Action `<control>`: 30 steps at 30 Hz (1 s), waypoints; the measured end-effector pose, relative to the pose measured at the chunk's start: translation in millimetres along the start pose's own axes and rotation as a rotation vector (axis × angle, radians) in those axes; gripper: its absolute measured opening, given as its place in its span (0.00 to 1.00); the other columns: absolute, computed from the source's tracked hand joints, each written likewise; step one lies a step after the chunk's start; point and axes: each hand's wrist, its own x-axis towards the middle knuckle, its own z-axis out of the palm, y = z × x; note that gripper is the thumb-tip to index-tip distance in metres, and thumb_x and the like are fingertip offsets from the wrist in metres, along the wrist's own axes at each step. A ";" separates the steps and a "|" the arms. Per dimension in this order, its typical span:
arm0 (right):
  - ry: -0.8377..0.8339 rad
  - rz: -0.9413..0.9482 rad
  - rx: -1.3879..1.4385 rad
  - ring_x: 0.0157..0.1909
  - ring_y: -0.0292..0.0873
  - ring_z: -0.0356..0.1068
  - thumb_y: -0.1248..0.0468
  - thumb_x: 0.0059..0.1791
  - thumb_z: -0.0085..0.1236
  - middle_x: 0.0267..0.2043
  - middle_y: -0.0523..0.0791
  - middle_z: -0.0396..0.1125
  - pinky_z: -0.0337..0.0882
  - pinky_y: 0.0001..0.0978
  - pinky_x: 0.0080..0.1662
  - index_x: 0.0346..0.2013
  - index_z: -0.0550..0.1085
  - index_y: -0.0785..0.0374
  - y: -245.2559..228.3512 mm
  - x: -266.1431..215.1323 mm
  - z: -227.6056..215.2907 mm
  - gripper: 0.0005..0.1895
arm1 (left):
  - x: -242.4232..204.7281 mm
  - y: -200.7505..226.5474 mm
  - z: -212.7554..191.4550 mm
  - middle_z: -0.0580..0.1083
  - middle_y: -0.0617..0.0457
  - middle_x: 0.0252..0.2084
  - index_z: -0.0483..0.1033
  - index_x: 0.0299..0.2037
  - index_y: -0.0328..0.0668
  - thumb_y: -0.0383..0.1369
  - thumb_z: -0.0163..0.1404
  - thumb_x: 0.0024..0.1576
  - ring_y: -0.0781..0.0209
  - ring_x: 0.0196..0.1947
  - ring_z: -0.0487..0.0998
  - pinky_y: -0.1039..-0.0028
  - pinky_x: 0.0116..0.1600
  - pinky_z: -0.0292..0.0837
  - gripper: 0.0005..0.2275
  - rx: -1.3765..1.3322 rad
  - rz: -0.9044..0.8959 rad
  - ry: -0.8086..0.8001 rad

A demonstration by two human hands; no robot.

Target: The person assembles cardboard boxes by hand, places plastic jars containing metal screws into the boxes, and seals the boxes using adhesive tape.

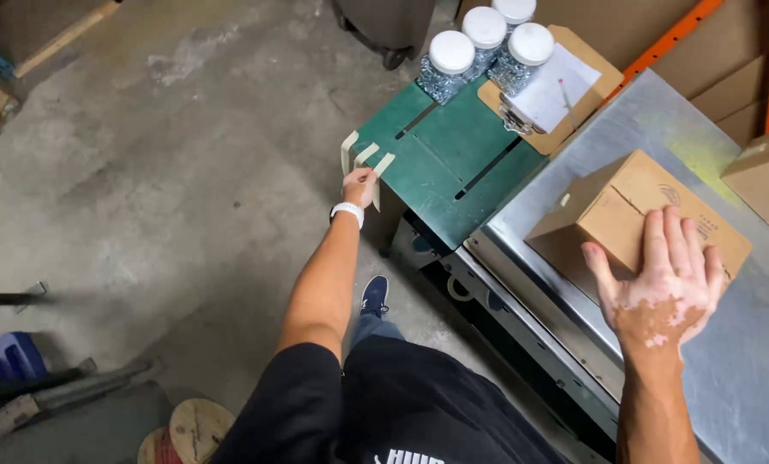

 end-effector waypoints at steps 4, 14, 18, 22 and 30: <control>-0.037 0.017 -0.015 0.73 0.52 0.82 0.32 0.64 0.62 0.72 0.51 0.84 0.72 0.48 0.73 0.68 0.88 0.67 -1.0 2.5 -1.1 0.41 | -7.0 21.8 -3.8 0.85 0.47 0.55 0.92 0.45 0.55 0.46 0.57 0.62 0.39 0.55 0.84 0.59 0.61 0.80 0.12 0.423 0.015 0.106; -0.243 0.123 0.020 0.67 0.52 0.72 0.43 0.65 0.53 0.70 0.37 0.78 0.63 0.50 0.64 0.63 0.86 0.47 11.7 8.5 -3.7 0.22 | -171.6 156.7 7.2 0.83 0.55 0.47 0.86 0.39 0.59 0.53 0.57 0.62 0.46 0.57 0.77 0.57 0.62 0.71 0.13 0.627 0.476 -0.118; -0.329 0.321 0.222 0.61 0.55 0.67 0.51 0.68 0.51 0.56 0.42 0.71 0.60 0.57 0.60 0.52 0.90 0.49 17.0 24.9 0.6 0.19 | -287.8 258.5 26.8 0.86 0.64 0.32 0.85 0.33 0.55 0.47 0.65 0.57 0.68 0.35 0.88 0.73 0.46 0.78 0.10 0.376 0.566 -0.414; -0.580 0.499 0.462 0.55 0.63 0.77 0.39 0.71 0.37 0.48 0.48 0.75 0.73 0.54 0.55 0.34 0.85 0.47 37.7 24.5 26.0 0.35 | -338.4 293.4 101.4 0.86 0.49 0.43 0.84 0.50 0.46 0.35 0.66 0.62 0.65 0.45 0.85 0.70 0.51 0.87 0.10 -0.275 0.467 -0.946; -0.616 0.839 0.887 0.52 0.60 0.80 0.40 0.68 0.29 0.38 0.51 0.79 0.76 0.52 0.57 0.52 0.87 0.48 53.3 34.2 22.1 0.35 | -335.2 278.2 248.1 0.85 0.49 0.46 0.82 0.52 0.46 0.28 0.60 0.68 0.60 0.43 0.89 0.71 0.45 0.89 0.06 -0.956 0.033 -1.024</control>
